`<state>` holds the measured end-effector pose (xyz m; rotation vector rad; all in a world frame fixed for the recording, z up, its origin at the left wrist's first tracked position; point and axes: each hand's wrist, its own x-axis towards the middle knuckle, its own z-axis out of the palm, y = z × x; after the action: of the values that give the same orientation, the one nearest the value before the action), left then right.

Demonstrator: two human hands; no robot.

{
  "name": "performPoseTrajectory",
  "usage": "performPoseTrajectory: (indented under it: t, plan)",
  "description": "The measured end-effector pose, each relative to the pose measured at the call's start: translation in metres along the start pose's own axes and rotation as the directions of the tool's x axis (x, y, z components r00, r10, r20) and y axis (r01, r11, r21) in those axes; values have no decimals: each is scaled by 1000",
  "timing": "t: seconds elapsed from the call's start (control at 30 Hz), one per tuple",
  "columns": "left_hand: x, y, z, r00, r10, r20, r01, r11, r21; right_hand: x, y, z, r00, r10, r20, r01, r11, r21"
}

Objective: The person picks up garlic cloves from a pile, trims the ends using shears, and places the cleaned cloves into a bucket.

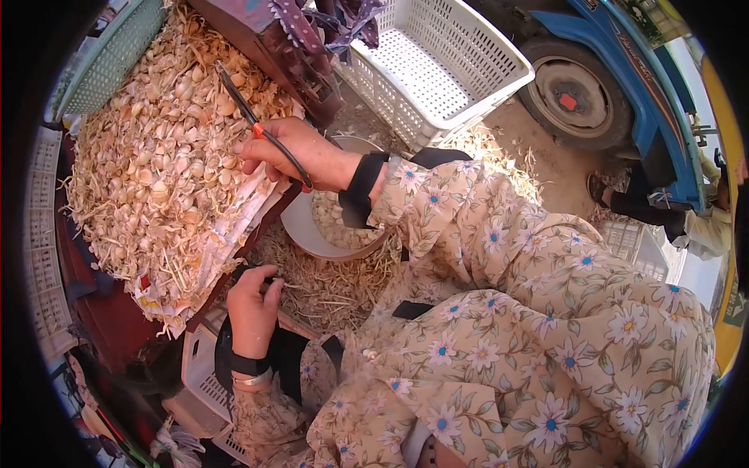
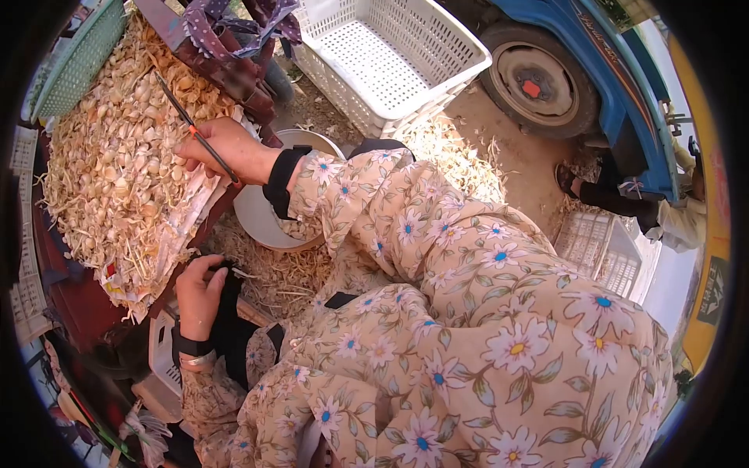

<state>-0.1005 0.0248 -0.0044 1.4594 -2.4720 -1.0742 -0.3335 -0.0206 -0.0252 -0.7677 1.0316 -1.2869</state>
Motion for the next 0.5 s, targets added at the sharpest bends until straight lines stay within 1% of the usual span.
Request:
performPoseTrajectory:
  t: [0.03,0.07,0.1,0.13,0.17,0.27,0.37,0.4,0.43,0.47,0.5]
  plan:
    - [17,-3,1,990,22,-137,-41,990,-138,0,0,0,1000,-7,-16,7,1000,14]
    - [32,1,-5,968,72,-240,-94,992,-81,-1,-1,0,1000,6,-15,-6,1000,13]
    - [48,12,-11,953,58,-298,-71,997,-31,-1,-2,0,1000,20,-13,-20,1000,13]
    - [65,13,-13,924,26,-382,-61,995,-81,-1,-3,0,999,33,-9,-33,999,13]
    - [85,5,-15,876,96,-472,-127,991,-35,-3,-7,1,999,50,-3,-50,999,-7]
    - [133,-24,-20,886,173,-429,-59,963,265,5,7,2,999,25,30,-26,1000,6]
    - [145,-14,-17,925,123,-360,54,895,443,5,8,3,999,37,39,-38,999,20]
    - [145,-8,-17,933,87,-350,78,899,431,5,8,4,998,47,38,-48,999,18]
    - [144,0,-19,939,50,-341,104,902,420,4,7,3,999,14,48,-14,1000,4]
    - [142,4,-22,943,12,-334,134,903,409,2,5,2,999,19,47,-19,1000,2]
    - [142,-2,-22,915,20,-402,98,957,272,1,3,1,999,22,48,-22,1000,0]
